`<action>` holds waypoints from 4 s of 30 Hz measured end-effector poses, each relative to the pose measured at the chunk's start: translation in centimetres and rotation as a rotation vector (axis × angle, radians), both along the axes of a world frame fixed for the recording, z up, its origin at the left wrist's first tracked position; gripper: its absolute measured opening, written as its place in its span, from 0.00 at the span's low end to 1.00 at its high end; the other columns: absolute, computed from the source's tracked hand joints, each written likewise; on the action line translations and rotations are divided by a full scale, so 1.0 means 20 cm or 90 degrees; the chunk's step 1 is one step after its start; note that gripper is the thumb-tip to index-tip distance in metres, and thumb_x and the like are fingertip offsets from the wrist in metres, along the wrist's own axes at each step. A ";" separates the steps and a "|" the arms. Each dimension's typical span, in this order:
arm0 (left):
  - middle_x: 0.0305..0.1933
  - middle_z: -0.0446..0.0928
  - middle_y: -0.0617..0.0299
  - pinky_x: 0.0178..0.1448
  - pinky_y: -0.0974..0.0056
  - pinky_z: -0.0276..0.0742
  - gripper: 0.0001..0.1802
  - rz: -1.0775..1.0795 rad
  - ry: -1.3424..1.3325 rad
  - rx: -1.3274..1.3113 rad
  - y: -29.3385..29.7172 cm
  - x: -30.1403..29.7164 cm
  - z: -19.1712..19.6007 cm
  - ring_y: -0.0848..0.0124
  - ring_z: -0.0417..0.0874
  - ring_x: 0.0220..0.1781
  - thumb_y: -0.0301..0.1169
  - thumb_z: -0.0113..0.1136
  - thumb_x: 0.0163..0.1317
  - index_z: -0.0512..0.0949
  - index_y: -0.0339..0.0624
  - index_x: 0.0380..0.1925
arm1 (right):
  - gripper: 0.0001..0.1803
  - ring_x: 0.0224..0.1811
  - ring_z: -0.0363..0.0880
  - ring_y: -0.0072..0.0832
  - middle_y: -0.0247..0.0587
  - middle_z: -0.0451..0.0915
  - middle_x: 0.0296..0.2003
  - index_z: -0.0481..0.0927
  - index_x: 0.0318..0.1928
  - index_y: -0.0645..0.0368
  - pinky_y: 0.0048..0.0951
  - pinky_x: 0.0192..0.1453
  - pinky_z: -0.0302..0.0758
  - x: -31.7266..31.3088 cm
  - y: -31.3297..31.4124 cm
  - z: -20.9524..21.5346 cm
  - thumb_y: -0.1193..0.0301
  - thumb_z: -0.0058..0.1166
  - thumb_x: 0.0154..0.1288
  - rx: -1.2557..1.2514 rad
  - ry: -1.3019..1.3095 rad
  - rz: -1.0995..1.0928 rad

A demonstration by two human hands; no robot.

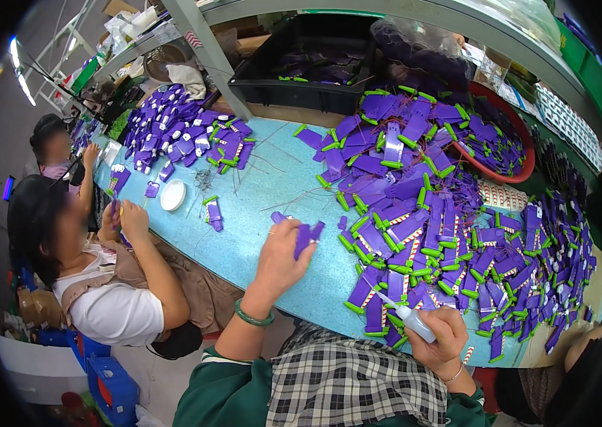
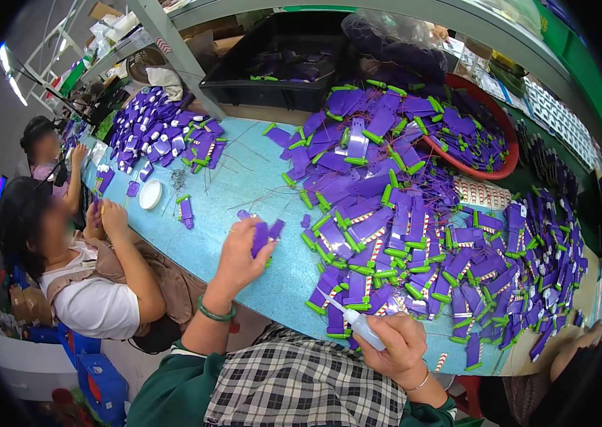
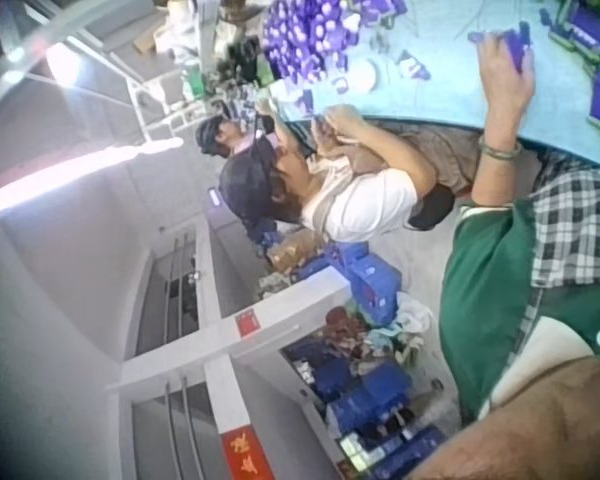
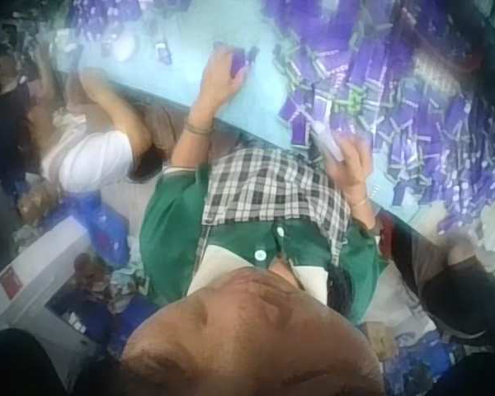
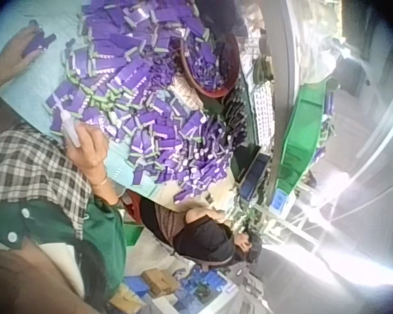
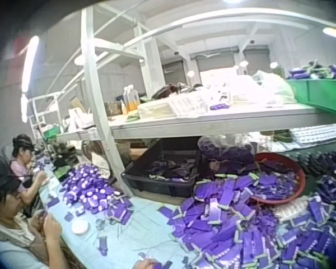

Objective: The person applies glue from a small bottle to purple plastic components and attaches green plastic pieces. The person works at a table covered with piles of these parts, handling them one by one to assemble them.

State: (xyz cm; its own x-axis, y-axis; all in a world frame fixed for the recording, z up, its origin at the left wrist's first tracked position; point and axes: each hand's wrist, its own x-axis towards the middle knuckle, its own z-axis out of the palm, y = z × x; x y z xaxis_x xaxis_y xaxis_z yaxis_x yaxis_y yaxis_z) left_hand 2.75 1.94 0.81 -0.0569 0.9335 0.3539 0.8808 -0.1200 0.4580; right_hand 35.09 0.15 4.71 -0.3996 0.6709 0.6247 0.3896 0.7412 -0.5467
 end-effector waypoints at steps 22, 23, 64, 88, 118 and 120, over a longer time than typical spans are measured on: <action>0.38 0.70 0.49 0.42 0.56 0.73 0.17 0.206 -0.080 -0.007 -0.14 -0.10 -0.10 0.52 0.75 0.39 0.22 0.65 0.49 0.75 0.30 0.40 | 0.25 0.26 0.74 0.32 0.40 0.76 0.31 0.80 0.43 0.59 0.30 0.28 0.71 -0.02 -0.01 0.00 0.77 0.72 0.39 0.010 -0.007 0.018; 0.38 0.70 0.49 0.41 0.56 0.72 0.17 0.214 -0.133 -0.017 -0.15 -0.08 -0.10 0.52 0.75 0.38 0.21 0.64 0.49 0.74 0.31 0.40 | 0.25 0.26 0.74 0.32 0.40 0.76 0.31 0.80 0.43 0.59 0.30 0.28 0.71 -0.02 -0.01 0.00 0.77 0.73 0.39 0.012 -0.009 0.020; 0.48 0.76 0.58 0.48 0.63 0.78 0.19 -0.234 -1.027 -0.374 -0.24 0.34 -0.02 0.70 0.78 0.48 0.33 0.53 0.69 0.68 0.36 0.56 | 0.23 0.23 0.76 0.29 0.41 0.78 0.28 0.80 0.43 0.61 0.26 0.24 0.71 -0.21 0.02 0.06 0.78 0.72 0.42 0.019 -0.055 -0.003; 0.46 0.74 0.61 0.51 0.68 0.74 0.15 -0.227 -0.833 -0.234 -0.23 0.41 -0.03 0.77 0.75 0.45 0.29 0.49 0.71 0.66 0.36 0.54 | 0.23 0.24 0.74 0.28 0.40 0.76 0.29 0.80 0.43 0.62 0.26 0.25 0.70 -0.19 0.00 0.06 0.77 0.73 0.43 0.032 -0.050 0.015; 0.52 0.70 0.58 0.57 0.62 0.72 0.25 -0.187 -0.931 -0.146 -0.22 0.39 -0.04 0.70 0.75 0.52 0.26 0.50 0.68 0.59 0.33 0.63 | 0.22 0.23 0.75 0.29 0.40 0.76 0.27 0.80 0.43 0.62 0.26 0.25 0.71 -0.20 -0.01 0.09 0.77 0.72 0.43 0.018 -0.032 0.019; 0.52 0.70 0.58 0.59 0.62 0.70 0.24 -0.187 -0.894 -0.138 -0.22 0.40 -0.04 0.71 0.74 0.53 0.26 0.49 0.68 0.59 0.32 0.63 | 0.23 0.23 0.75 0.29 0.40 0.76 0.27 0.80 0.43 0.62 0.26 0.24 0.71 -0.20 -0.01 0.09 0.77 0.72 0.42 0.020 -0.036 0.024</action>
State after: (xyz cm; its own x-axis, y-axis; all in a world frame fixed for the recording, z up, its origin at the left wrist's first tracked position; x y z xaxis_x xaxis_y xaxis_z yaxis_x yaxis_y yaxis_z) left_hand 10.73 -2.50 0.03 -0.0324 0.9992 0.0219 -0.3450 -0.0318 0.9381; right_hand 31.05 0.04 6.46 -0.4594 0.6352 0.6209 0.3911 0.7723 -0.5006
